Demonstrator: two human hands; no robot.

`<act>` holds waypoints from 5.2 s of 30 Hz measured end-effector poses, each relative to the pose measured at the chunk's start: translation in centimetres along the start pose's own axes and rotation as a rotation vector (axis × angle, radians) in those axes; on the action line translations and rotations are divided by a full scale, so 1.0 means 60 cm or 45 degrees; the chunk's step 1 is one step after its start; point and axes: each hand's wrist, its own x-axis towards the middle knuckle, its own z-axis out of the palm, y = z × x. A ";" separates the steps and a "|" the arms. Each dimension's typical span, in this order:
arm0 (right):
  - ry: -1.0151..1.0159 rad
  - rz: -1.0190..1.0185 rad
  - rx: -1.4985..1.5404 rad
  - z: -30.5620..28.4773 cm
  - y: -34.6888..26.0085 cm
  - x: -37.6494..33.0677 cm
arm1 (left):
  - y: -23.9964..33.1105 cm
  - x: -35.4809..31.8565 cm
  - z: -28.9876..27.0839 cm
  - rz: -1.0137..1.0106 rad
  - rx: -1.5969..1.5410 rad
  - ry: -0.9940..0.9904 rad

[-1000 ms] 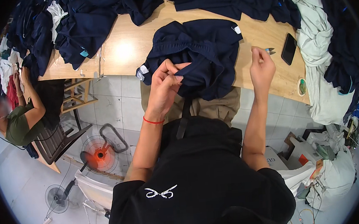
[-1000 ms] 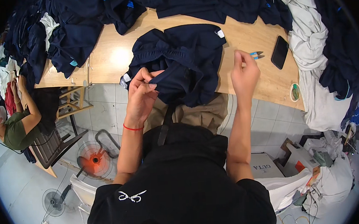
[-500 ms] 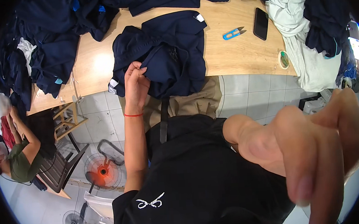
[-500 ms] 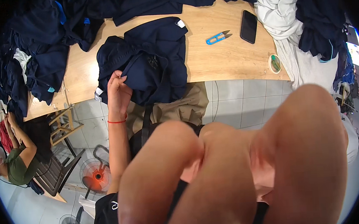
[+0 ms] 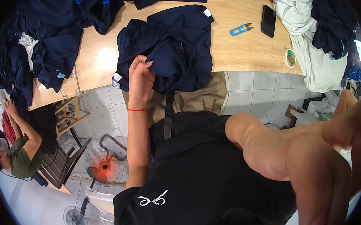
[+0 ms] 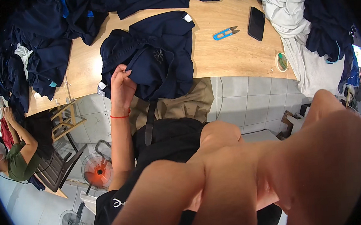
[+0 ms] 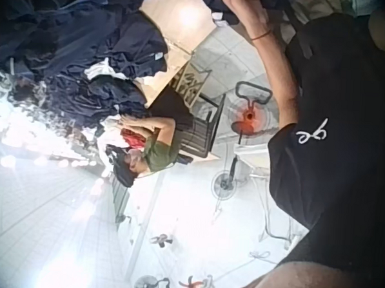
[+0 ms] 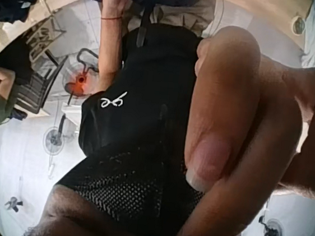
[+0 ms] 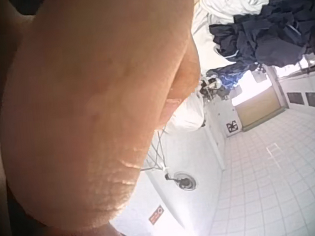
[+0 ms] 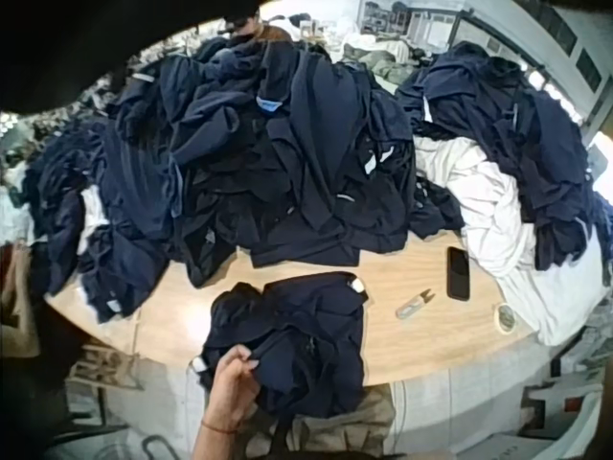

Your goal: The person trims garments by turning hems and seams by hand and cutting loose threads using scissors.

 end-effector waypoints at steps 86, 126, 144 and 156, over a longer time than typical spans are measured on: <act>0.278 -0.763 -1.026 -0.025 -0.025 0.100 | 0.219 -0.139 0.275 1.462 1.007 -0.381; 0.102 0.193 -2.626 -0.471 0.077 -0.136 | 0.058 -0.030 0.088 1.028 1.789 0.346; 0.818 0.908 -0.294 -0.358 0.032 -0.132 | 0.056 -0.063 0.105 0.085 0.612 0.078; -0.025 0.636 -1.392 -0.207 0.123 -0.062 | 0.059 -0.091 0.112 0.198 0.700 -0.004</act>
